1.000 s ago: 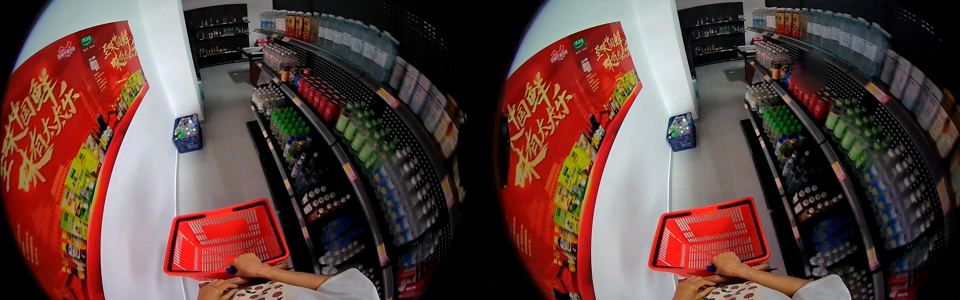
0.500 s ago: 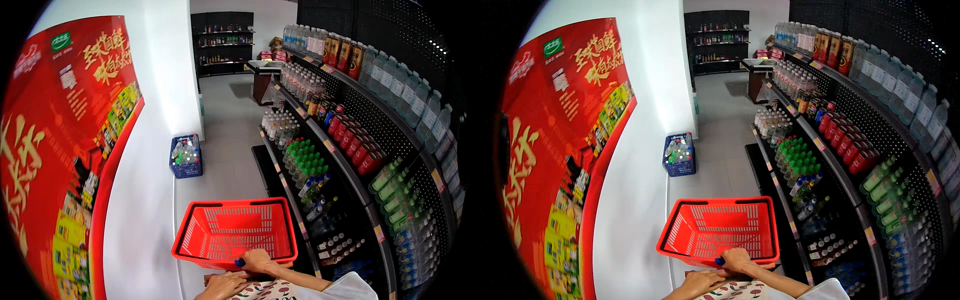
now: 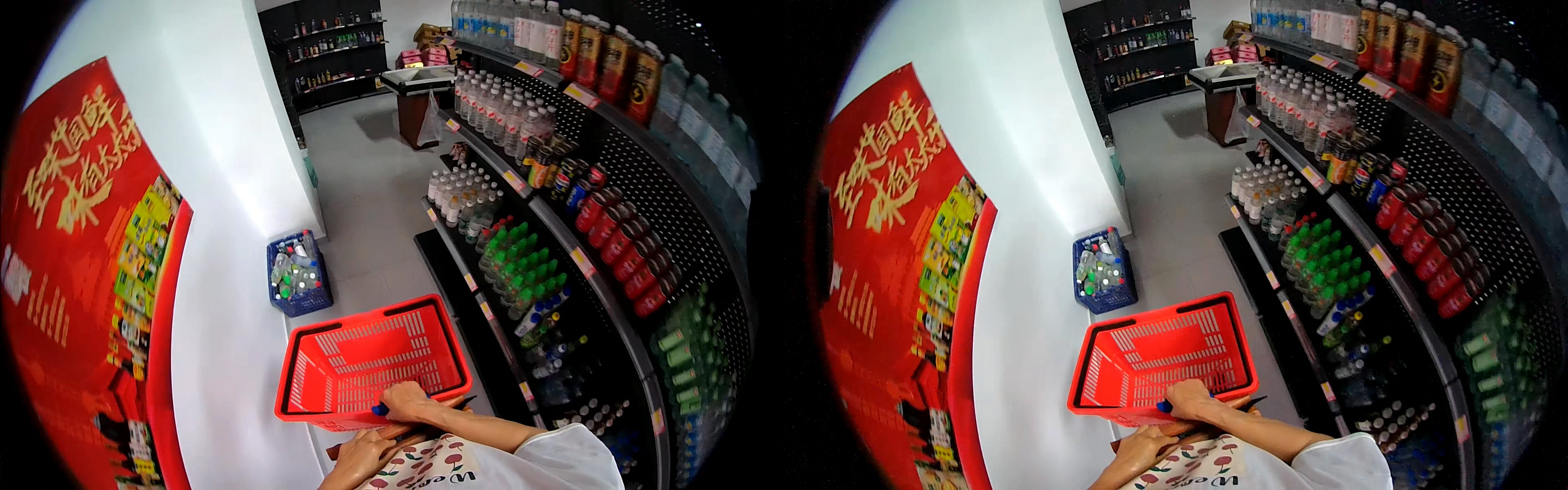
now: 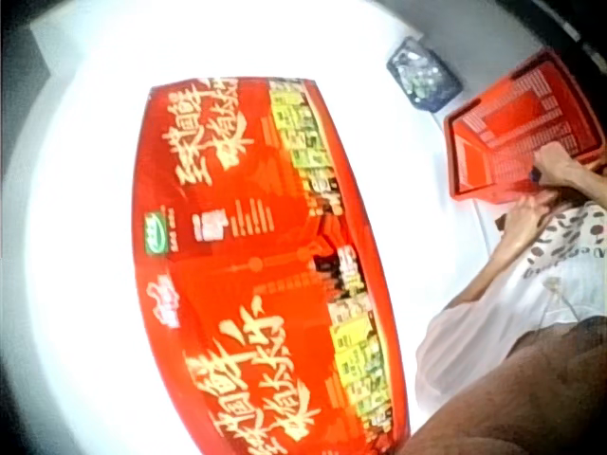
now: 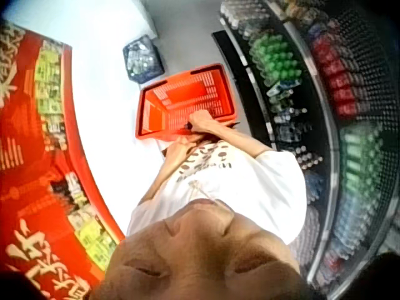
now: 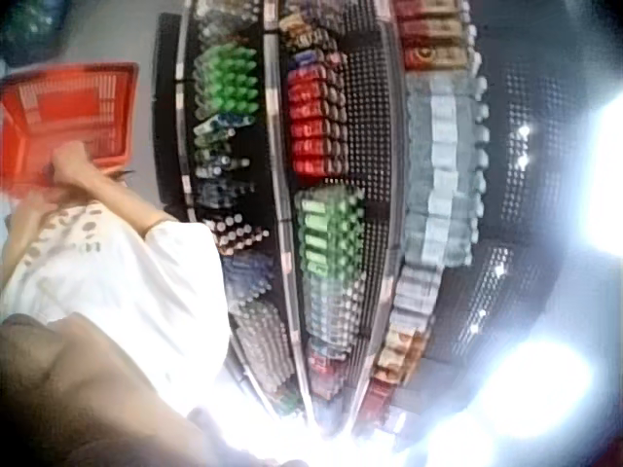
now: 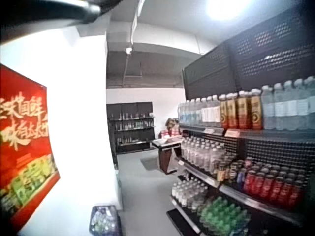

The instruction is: The person sits on the floor and restocks a store shelf by taking packaged snacks from a red basket and placing them in neat rows. After finishing, the person stands, picks up a broom and dustpan, and walks through the store aisle.

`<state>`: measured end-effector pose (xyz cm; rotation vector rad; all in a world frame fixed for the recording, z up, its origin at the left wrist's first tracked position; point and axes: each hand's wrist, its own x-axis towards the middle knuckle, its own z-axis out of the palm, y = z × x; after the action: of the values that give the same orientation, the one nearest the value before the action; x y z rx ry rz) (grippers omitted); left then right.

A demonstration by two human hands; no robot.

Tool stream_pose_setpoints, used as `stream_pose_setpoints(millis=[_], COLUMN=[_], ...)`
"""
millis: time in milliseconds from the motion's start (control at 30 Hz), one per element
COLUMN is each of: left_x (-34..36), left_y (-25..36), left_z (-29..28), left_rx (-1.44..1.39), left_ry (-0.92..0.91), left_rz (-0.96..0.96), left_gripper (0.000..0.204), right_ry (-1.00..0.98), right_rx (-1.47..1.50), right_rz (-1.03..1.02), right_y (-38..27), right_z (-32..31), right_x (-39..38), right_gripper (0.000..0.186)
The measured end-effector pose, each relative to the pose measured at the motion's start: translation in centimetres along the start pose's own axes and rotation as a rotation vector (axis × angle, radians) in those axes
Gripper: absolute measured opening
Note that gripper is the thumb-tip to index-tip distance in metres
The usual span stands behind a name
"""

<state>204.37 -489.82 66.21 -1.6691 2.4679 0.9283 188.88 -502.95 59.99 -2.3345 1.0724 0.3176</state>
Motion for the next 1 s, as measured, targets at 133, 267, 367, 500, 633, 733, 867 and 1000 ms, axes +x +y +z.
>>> stream_pose_setpoints(millis=[133, 267, 367, 500, 633, 733, 867, 1000], left_x=[6.5, 13.2, 17.7, 24.4, 31.7, 37.2, 43.6, 48.3], left_y=[-2.9, -5.1, -6.2, -9.3, -14.7, -19.3, -24.2, -29.3], left_z=[-4.9, -10.5, -13.8, -17.9, -21.2, -24.7, -30.6, -34.6], left_rx=[-0.009, -0.126, -0.082, 0.007, -0.02, -0.021, -0.024, -0.062], left_ry=[0.081, 0.184, 0.393, 0.441, 0.392, 0.384, 0.329, 0.244], left_rz=[0.011, 0.02, -0.043, -0.045, -0.005, 0.019, 0.052, 0.068], left_gripper=[0.025, 0.026, 0.031, 0.037, 0.045, 0.048, 0.05, 0.052], right_ry=[-0.013, -0.018, -0.016, -0.036, -0.039, -0.002, 0.037, 0.047], right_rx=[0.024, 0.029, 0.043, 0.039, 0.061, 0.04, -0.014, 0.038], right_rz=[-0.057, -0.064, -0.074, -0.05, -0.005, 0.022, 0.085, 0.116], right_y=[3.4, 7.4, 10.3, 13.8, 17.6, 19.6, 21.8, 23.3], right_z=[-6.2, -10.1, -14.4, -18.4, -22.2, -26.4, -30.0, -35.3], right_x=[5.8, 11.4, 14.9, 20.6, 27.5, 33.3, 40.1, 45.8], right_gripper=[0.027, 0.028, 0.029, 0.031, 0.034, 0.034, 0.033, 0.031])
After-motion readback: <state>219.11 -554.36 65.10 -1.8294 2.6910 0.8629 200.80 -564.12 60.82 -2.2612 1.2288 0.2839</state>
